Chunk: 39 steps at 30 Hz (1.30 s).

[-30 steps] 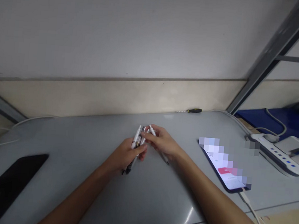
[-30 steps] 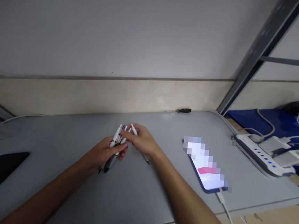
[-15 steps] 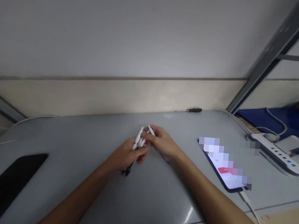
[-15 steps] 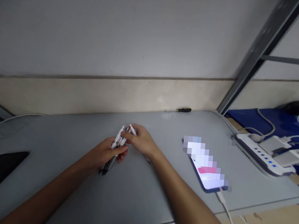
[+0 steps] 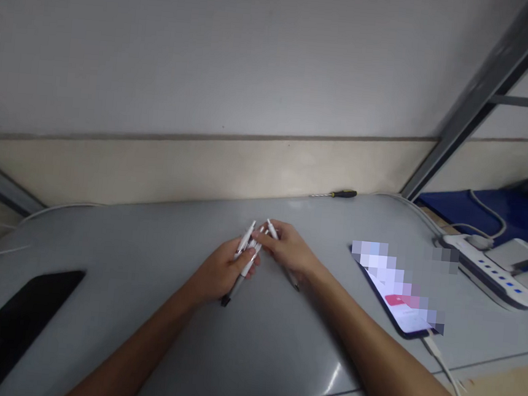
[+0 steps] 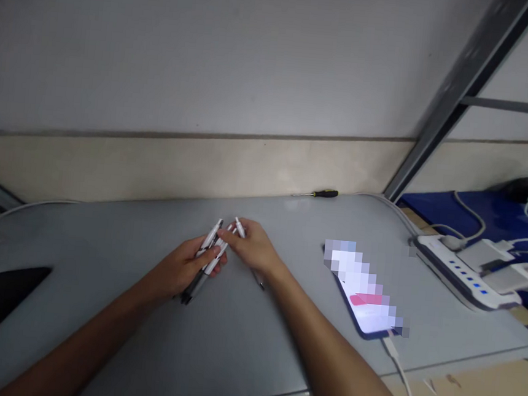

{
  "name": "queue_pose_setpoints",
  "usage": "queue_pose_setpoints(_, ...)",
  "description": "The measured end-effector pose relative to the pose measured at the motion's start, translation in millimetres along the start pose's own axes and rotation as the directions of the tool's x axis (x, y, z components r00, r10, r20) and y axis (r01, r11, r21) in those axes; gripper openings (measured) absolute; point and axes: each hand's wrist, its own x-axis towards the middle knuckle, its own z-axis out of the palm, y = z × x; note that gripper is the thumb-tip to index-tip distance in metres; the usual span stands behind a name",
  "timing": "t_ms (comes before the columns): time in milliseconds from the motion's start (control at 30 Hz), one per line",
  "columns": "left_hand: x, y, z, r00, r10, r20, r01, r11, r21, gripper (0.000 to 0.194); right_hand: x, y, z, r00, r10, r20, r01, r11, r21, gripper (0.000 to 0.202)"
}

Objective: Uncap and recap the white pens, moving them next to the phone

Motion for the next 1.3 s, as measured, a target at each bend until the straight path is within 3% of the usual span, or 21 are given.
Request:
queue_pose_setpoints(167, -1.5, 5.6, -2.4, 0.999, -0.014, 0.041, 0.016, 0.998, -0.062, 0.034, -0.5, 0.0, -0.1, 0.999, 0.038, 0.03, -0.038, 0.999, 0.012, 0.03)
queue_pose_setpoints(400, -3.4, 4.9, -7.8, 0.983, -0.12, 0.14, 0.135, 0.985, -0.109, 0.052, 1.3, 4.2, -1.6, 0.997, 0.056, -0.059, -0.058, 0.998, -0.028, 0.025)
queue_pose_setpoints(833, -0.9, 2.2, -13.6, 0.956, -0.215, 0.201, 0.251, 0.952, -0.175, 0.034, 2.0, 3.9, -0.5, 0.99, 0.14, -0.033, -0.14, 0.99, -0.008, 0.03)
queue_pose_setpoints(1033, 0.1, -3.9, -10.3, 0.974, -0.199, 0.108, 0.205, 0.978, -0.041, 0.038, 0.3, -2.5, 2.2, 0.979, 0.199, -0.055, -0.199, 0.98, -0.003, 0.028)
queue_pose_setpoints(1167, -2.1, 10.0, -9.7, 0.984, -0.157, 0.086, 0.151, 0.986, 0.075, 0.035, -1.5, -7.9, 4.4, 0.967, 0.249, -0.052, -0.249, 0.968, 0.011, 0.025)
queue_pose_setpoints(1300, -4.4, 21.8, -7.7, 0.995, -0.082, 0.059, 0.072, 0.985, 0.155, 0.026, -2.0, -8.1, 4.0, 0.974, 0.225, -0.035, -0.224, 0.974, 0.037, 0.031)
